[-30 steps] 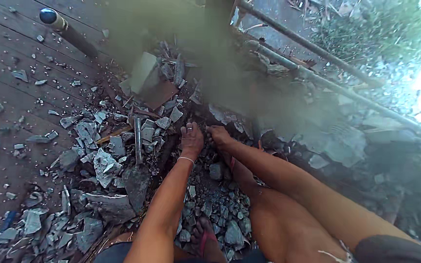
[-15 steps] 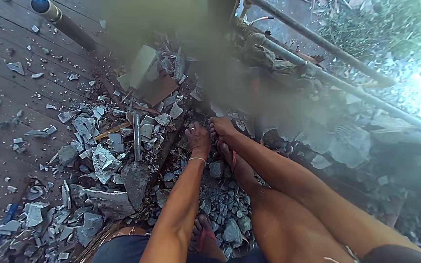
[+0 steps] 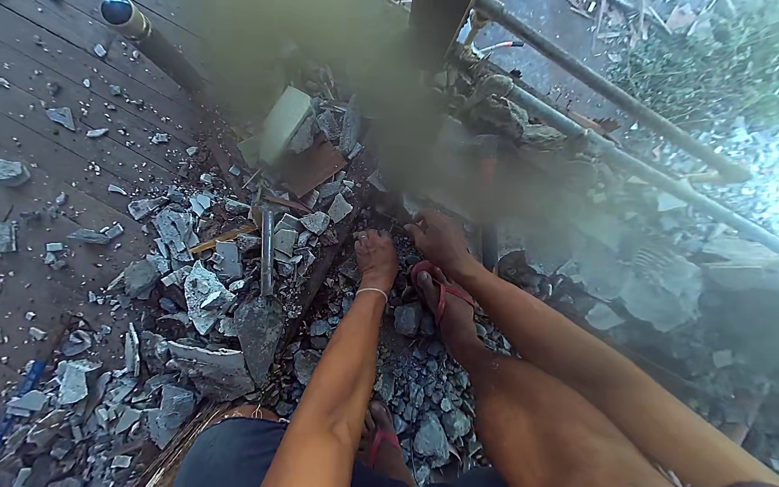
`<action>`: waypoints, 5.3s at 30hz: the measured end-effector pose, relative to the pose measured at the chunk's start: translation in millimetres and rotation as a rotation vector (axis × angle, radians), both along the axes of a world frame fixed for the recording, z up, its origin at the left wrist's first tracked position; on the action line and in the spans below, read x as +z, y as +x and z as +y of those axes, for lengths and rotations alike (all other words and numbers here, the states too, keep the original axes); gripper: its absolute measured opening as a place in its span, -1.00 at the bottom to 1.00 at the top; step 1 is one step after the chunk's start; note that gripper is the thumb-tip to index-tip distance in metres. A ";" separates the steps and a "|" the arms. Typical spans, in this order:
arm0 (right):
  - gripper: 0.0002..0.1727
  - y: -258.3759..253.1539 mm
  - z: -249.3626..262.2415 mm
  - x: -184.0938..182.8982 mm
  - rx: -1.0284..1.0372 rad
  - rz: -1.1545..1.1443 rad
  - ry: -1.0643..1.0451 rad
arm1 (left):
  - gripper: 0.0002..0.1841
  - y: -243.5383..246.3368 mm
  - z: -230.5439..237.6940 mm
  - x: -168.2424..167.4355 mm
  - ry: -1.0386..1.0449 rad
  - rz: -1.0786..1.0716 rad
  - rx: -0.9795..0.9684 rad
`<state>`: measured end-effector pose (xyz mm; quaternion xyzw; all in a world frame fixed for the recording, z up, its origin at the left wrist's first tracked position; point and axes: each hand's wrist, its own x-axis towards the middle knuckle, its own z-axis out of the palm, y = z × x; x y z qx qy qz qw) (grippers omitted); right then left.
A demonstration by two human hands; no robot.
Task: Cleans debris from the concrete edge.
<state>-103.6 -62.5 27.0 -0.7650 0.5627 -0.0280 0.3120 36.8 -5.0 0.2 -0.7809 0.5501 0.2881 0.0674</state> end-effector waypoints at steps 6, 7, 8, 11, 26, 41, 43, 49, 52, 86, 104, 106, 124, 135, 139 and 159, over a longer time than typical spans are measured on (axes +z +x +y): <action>-0.18 11.3 -27.0 -20.5 0.295 0.165 -0.338 | -0.78 -12.0 -3.9 -5.2 -0.012 0.027 0.047; -0.12 13.6 -34.4 -20.9 0.348 0.183 -0.313 | -0.78 -13.4 -5.0 -5.6 -0.007 0.021 0.054; -0.08 15.3 -42.4 -20.2 0.403 0.197 -0.283 | -0.78 -14.8 -6.9 -5.2 0.007 0.014 0.064; 0.02 8.4 -54.4 -19.5 0.542 0.180 -0.236 | -0.78 -20.4 -9.1 -3.0 0.063 0.025 0.098; -0.28 -6.3 -42.6 -50.1 0.594 0.190 -0.512 | -0.73 -26.3 -21.1 6.7 0.212 0.075 0.212; -0.52 35.3 -67.1 -32.1 0.470 0.246 -0.326 | -0.76 -40.0 -37.1 16.6 0.208 0.448 0.769; -0.50 52.7 -75.1 -27.9 0.432 0.281 -0.218 | -0.77 -38.2 -36.0 19.5 0.174 0.515 0.799; -0.32 78.2 -90.6 -37.3 0.356 0.381 -0.118 | -0.72 -50.5 -37.9 20.3 0.101 0.622 0.965; -0.31 80.0 -96.7 -32.3 0.326 0.362 -0.133 | -0.71 -55.5 -38.8 6.4 0.054 0.681 1.082; -0.78 39.3 -31.5 25.5 -1.167 -0.885 0.924 | -0.75 53.4 -31.2 -41.1 -0.568 -0.097 -0.599; -0.82 125.7 -96.8 27.7 0.347 0.240 0.727 | -0.44 -32.7 37.0 -15.9 -0.200 0.050 0.066; -0.84 125.4 -95.5 21.1 0.431 0.280 0.645 | -0.47 -41.3 28.4 -15.6 -0.195 0.081 0.196; -0.57 72.0 -30.4 -22.0 0.246 0.136 0.280 | -0.38 -25.7 15.0 -14.9 -0.098 0.102 0.247; -0.92 82.0 -58.1 1.1 0.776 0.250 0.328 | -0.40 -74.0 7.8 0.0 -0.231 0.496 0.766; -0.89 124.4 -33.2 17.9 0.707 0.490 0.444 | -0.62 -65.0 24.9 9.4 -0.383 1.155 1.152; -0.54 17.6 37.4 -18.0 -0.616 -0.600 1.049 | -0.66 32.3 -15.4 0.8 -0.047 0.166 -0.123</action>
